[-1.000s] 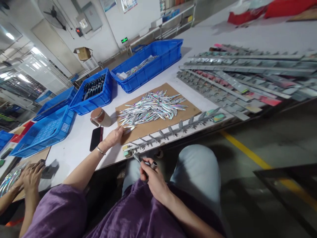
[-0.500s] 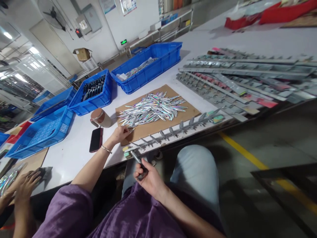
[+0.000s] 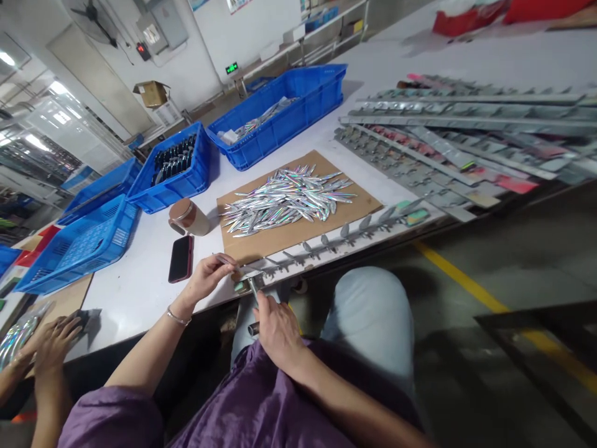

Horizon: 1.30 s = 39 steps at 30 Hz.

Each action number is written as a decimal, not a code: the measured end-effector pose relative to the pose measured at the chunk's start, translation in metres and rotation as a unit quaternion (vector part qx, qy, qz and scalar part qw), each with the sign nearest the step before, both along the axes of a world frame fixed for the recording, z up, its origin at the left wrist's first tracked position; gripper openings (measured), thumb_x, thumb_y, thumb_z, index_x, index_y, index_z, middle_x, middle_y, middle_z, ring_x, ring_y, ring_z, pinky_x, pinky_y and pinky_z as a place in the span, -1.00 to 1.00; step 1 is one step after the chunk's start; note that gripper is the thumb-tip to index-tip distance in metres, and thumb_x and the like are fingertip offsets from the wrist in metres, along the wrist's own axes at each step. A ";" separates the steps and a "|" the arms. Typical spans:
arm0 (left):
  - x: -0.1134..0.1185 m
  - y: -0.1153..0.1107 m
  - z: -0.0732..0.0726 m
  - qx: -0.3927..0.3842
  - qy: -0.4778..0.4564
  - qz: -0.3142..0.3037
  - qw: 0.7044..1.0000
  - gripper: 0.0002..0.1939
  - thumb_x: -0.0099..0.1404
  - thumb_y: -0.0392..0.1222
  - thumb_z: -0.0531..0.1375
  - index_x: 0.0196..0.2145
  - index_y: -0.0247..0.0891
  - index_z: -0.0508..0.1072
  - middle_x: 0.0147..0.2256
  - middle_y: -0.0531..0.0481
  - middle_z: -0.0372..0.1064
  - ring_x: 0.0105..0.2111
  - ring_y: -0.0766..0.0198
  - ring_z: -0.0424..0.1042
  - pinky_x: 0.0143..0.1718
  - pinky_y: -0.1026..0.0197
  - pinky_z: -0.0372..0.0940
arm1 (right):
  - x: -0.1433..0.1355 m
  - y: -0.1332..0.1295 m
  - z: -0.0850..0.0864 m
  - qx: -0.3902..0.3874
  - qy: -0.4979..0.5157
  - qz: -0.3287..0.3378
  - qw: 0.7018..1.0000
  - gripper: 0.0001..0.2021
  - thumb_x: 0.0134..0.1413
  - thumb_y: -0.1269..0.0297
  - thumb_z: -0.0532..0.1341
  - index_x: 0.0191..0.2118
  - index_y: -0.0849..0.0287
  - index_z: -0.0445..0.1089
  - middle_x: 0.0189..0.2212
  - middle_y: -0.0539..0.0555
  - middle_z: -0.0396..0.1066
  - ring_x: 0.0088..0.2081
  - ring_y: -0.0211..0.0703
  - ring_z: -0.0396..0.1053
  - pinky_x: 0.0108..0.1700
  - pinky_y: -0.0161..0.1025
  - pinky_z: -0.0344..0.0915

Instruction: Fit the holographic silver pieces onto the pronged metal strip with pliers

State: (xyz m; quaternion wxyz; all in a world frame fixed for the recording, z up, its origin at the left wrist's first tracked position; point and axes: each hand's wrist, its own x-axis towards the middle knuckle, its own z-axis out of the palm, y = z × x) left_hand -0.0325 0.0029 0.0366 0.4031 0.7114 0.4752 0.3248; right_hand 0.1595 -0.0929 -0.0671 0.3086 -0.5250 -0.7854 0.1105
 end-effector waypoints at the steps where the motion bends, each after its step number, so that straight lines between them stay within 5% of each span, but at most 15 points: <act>1: 0.001 -0.004 0.001 0.009 0.021 -0.009 1.000 -0.65 0.37 0.07 0.23 -0.24 -0.33 0.51 -0.31 -0.11 0.52 -0.34 0.26 0.48 -0.23 0.23 0.39 | 0.000 0.000 0.000 0.005 0.005 0.001 1.000 -0.72 0.40 0.33 -0.02 0.12 0.22 0.25 -0.25 0.22 0.52 -0.30 0.03 0.49 -0.19 -0.08 0.31; 8: 0.006 -0.003 0.007 0.090 0.136 -0.074 0.984 -0.61 0.43 0.11 0.13 -0.23 -0.28 0.54 -0.28 -0.12 0.55 -0.29 0.24 0.52 -0.19 0.23 0.38 | 0.003 0.000 -0.005 -0.015 0.053 0.019 0.998 -0.71 0.37 0.31 0.02 0.13 0.23 0.26 -0.21 0.25 0.54 -0.26 0.07 0.51 -0.15 -0.05 0.34; 12: 0.009 0.002 0.009 0.129 0.172 -0.129 0.968 -0.64 0.47 0.05 0.10 -0.23 -0.27 0.53 -0.29 -0.12 0.54 -0.29 0.25 0.52 -0.19 0.26 0.36 | 0.001 -0.003 -0.003 -0.060 0.183 -0.005 0.981 -0.64 0.31 0.23 0.11 0.13 0.30 0.30 -0.20 0.29 0.55 -0.22 0.10 0.51 -0.15 -0.04 0.37; 14: 0.011 0.003 0.008 0.134 0.181 -0.135 0.965 -0.66 0.47 0.02 0.10 -0.24 -0.27 0.53 -0.29 -0.12 0.53 -0.29 0.26 0.52 -0.20 0.27 0.36 | 0.000 -0.003 0.002 -0.136 0.293 -0.027 0.946 -0.65 0.30 0.18 0.12 0.08 0.29 0.36 -0.23 0.23 0.55 -0.23 0.01 0.51 -0.19 -0.12 0.39; 18: 0.012 0.001 0.006 0.130 0.190 -0.111 0.967 -0.67 0.47 0.01 0.11 -0.23 -0.27 0.53 -0.29 -0.11 0.54 -0.32 0.27 0.51 -0.22 0.27 0.36 | 0.000 0.002 0.015 -0.347 0.445 0.019 0.825 -0.53 0.39 0.10 -0.10 -0.32 0.19 0.47 -0.52 0.00 0.47 -0.57 -0.27 0.27 -0.54 -0.32 0.26; 20: 0.012 0.000 0.006 0.130 0.189 -0.107 0.967 -0.66 0.47 0.03 0.11 -0.23 -0.27 0.54 -0.29 -0.12 0.54 -0.32 0.26 0.52 -0.21 0.26 0.36 | 0.003 0.006 0.017 -0.382 0.530 0.053 0.755 -0.47 0.40 0.03 -0.11 -0.36 0.19 0.49 -0.60 -0.05 0.36 -0.65 -0.29 0.14 -0.56 -0.31 0.22; 22: 0.013 0.000 0.006 0.135 0.186 -0.106 0.967 -0.65 0.47 0.05 0.10 -0.24 -0.27 0.53 -0.29 -0.13 0.54 -0.31 0.25 0.52 -0.19 0.25 0.37 | 0.008 0.007 0.015 -0.349 0.579 0.040 0.735 -0.51 0.39 -0.04 -0.06 -0.27 0.15 0.49 -0.58 -0.03 0.33 -0.63 -0.25 0.18 -0.46 -0.24 0.28; 23: 0.013 0.000 0.006 0.137 0.186 -0.105 0.967 -0.64 0.47 0.05 0.10 -0.24 -0.27 0.53 -0.29 -0.13 0.54 -0.30 0.25 0.53 -0.19 0.25 0.37 | 0.012 0.007 0.014 -0.324 0.576 0.022 0.751 -0.56 0.36 -0.06 0.00 -0.21 0.13 0.49 -0.55 0.00 0.35 -0.58 -0.20 0.25 -0.40 -0.19 0.30; 27: 0.013 -0.001 0.005 0.146 0.176 -0.107 0.968 -0.63 0.47 0.06 0.08 -0.24 -0.27 0.52 -0.28 -0.13 0.54 -0.29 0.24 0.54 -0.19 0.26 0.37 | 0.024 0.006 0.016 -0.203 0.352 0.001 0.914 -0.72 0.23 0.14 0.20 -0.03 0.12 0.49 -0.36 0.18 0.45 -0.31 0.04 0.40 -0.11 -0.03 0.27; 30: 0.014 -0.002 0.004 0.149 0.166 -0.106 0.969 -0.64 0.47 0.05 0.09 -0.24 -0.28 0.52 -0.28 -0.13 0.54 -0.28 0.24 0.54 -0.18 0.26 0.37 | 0.023 0.007 0.025 -0.167 0.225 0.011 0.960 -0.71 0.20 0.34 0.16 -0.01 0.21 0.50 -0.34 0.25 0.48 -0.33 0.02 0.41 -0.15 -0.07 0.24; 32: 0.015 -0.004 0.004 0.145 0.165 -0.100 0.970 -0.65 0.47 0.03 0.10 -0.24 -0.28 0.52 -0.29 -0.12 0.54 -0.28 0.25 0.54 -0.18 0.26 0.37 | 0.019 0.009 0.028 -0.249 0.311 0.010 0.917 -0.75 0.20 0.31 0.18 -0.06 0.24 0.50 -0.42 0.13 0.48 -0.46 -0.15 0.34 -0.33 -0.21 0.25; 35: 0.016 -0.007 0.004 0.137 0.170 -0.085 0.972 -0.66 0.47 0.03 0.10 -0.25 -0.27 0.52 -0.28 -0.12 0.54 -0.27 0.25 0.54 -0.16 0.26 0.37 | 0.011 0.012 0.025 -0.394 0.457 0.037 0.797 -0.68 0.30 0.09 0.05 -0.32 0.14 0.46 -0.65 -0.14 0.28 -0.67 -0.31 0.00 -0.58 -0.34 0.13; 37: 0.016 -0.009 0.004 0.137 0.171 -0.078 0.973 -0.66 0.47 0.03 0.11 -0.25 -0.27 0.51 -0.28 -0.12 0.54 -0.27 0.25 0.54 -0.16 0.26 0.37 | 0.008 0.013 0.020 -0.440 0.540 0.052 0.716 -0.61 0.33 0.01 0.03 -0.40 0.12 0.43 -0.72 -0.19 0.11 -0.70 -0.32 -0.16 -0.60 -0.34 0.11; 39: 0.016 -0.010 0.005 0.140 0.169 -0.077 0.972 -0.66 0.47 0.03 0.10 -0.25 -0.27 0.51 -0.28 -0.11 0.54 -0.27 0.25 0.54 -0.16 0.26 0.37 | 0.010 0.012 0.015 -0.439 0.612 0.038 0.657 -0.64 0.29 -0.04 0.10 -0.37 0.10 0.41 -0.69 -0.15 0.11 -0.69 -0.33 -0.11 -0.54 -0.30 0.14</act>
